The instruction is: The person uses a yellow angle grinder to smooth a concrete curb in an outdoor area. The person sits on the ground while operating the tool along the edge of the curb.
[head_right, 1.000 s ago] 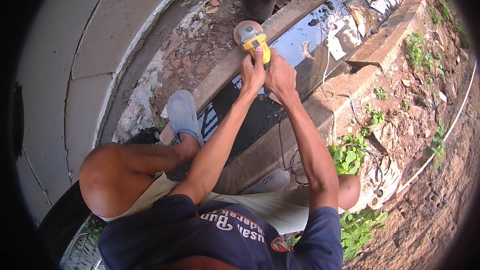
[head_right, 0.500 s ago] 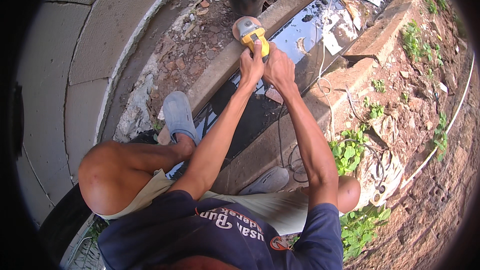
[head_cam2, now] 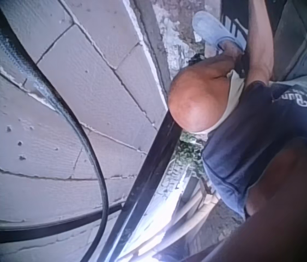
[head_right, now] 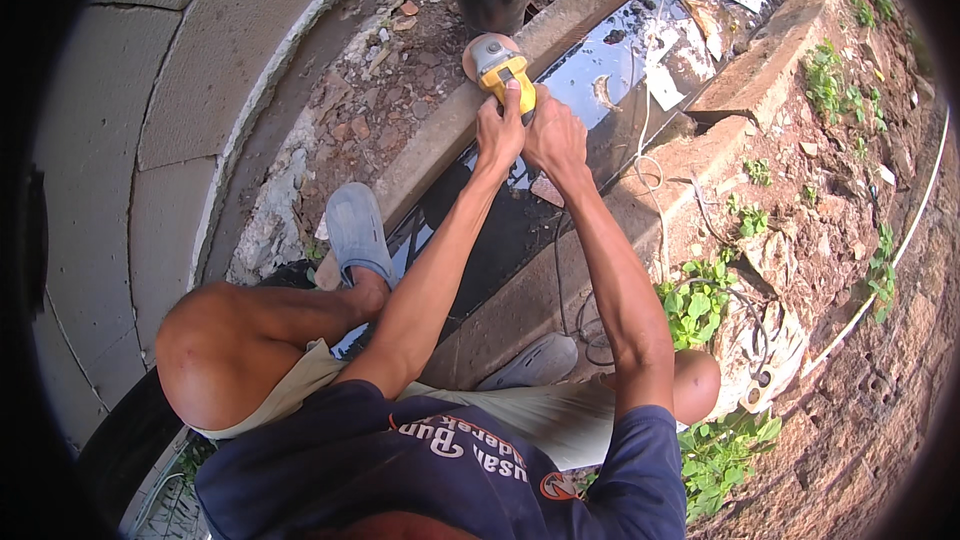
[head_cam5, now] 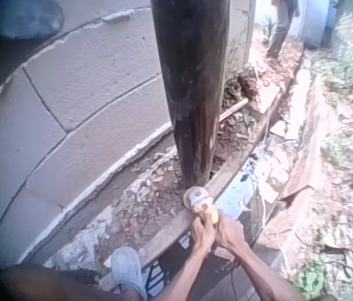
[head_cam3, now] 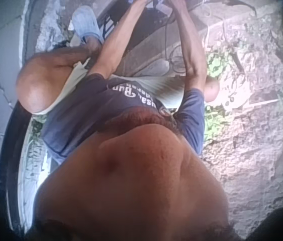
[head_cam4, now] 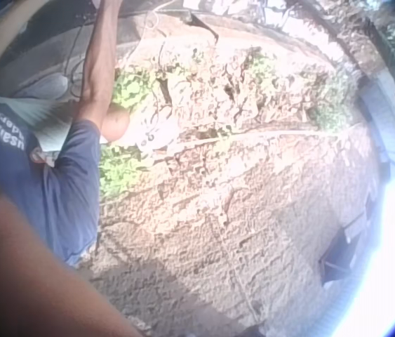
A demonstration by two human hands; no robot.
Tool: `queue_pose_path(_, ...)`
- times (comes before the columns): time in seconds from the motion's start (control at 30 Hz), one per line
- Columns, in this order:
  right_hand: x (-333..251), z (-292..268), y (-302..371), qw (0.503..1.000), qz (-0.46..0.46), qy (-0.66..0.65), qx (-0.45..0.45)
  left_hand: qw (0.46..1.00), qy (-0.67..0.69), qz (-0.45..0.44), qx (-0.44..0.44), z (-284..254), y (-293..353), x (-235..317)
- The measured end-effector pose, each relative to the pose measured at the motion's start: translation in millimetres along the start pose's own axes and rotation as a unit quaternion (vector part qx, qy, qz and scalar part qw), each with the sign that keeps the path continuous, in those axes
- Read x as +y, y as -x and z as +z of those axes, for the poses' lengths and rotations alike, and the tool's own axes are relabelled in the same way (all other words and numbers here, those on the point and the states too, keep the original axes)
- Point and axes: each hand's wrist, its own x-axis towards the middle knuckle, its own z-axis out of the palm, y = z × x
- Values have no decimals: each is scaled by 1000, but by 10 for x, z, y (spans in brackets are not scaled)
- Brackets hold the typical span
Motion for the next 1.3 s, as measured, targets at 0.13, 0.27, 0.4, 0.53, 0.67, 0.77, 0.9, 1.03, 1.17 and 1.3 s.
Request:
queue_pose_path(0.13,-15,1,18,1000,-8,1,4,1000,-5,10,16,9,3,-11)
queue_pose_path(0.27,-4,18,9,1000,-14,2,10,1000,-14,9,9,-3,-28,-36)
queue_pose_path(0.4,17,22,-1,1000,-7,5,3,1000,-16,8,11,13,-24,-42)
queue_pose_path(0.53,22,22,-18,1000,-11,1,2,1000,-9,18,17,31,-33,-58)
queue_pose_path(0.67,2,29,-21,1000,-12,-7,-2,1000,-10,11,22,6,-32,-41)
queue_pose_path(0.77,24,28,-11,1000,-16,-17,1,1000,-15,8,17,-3,6,6)
queue_pose_path(0.9,35,37,0,1000,-15,-17,11,1000,-22,10,12,-21,23,42)
queue_pose_path(1.03,44,19,5,1000,-18,-14,14,1000,-10,-4,2,-14,32,81)
queue_pose_path(1.17,12,28,-7,1000,-25,-17,8,1000,7,15,19,-22,0,22)
queue_pose_path(1.3,98,80,-48,1000,-16,-7,-1,1000,11,18,17,-8,22,42)
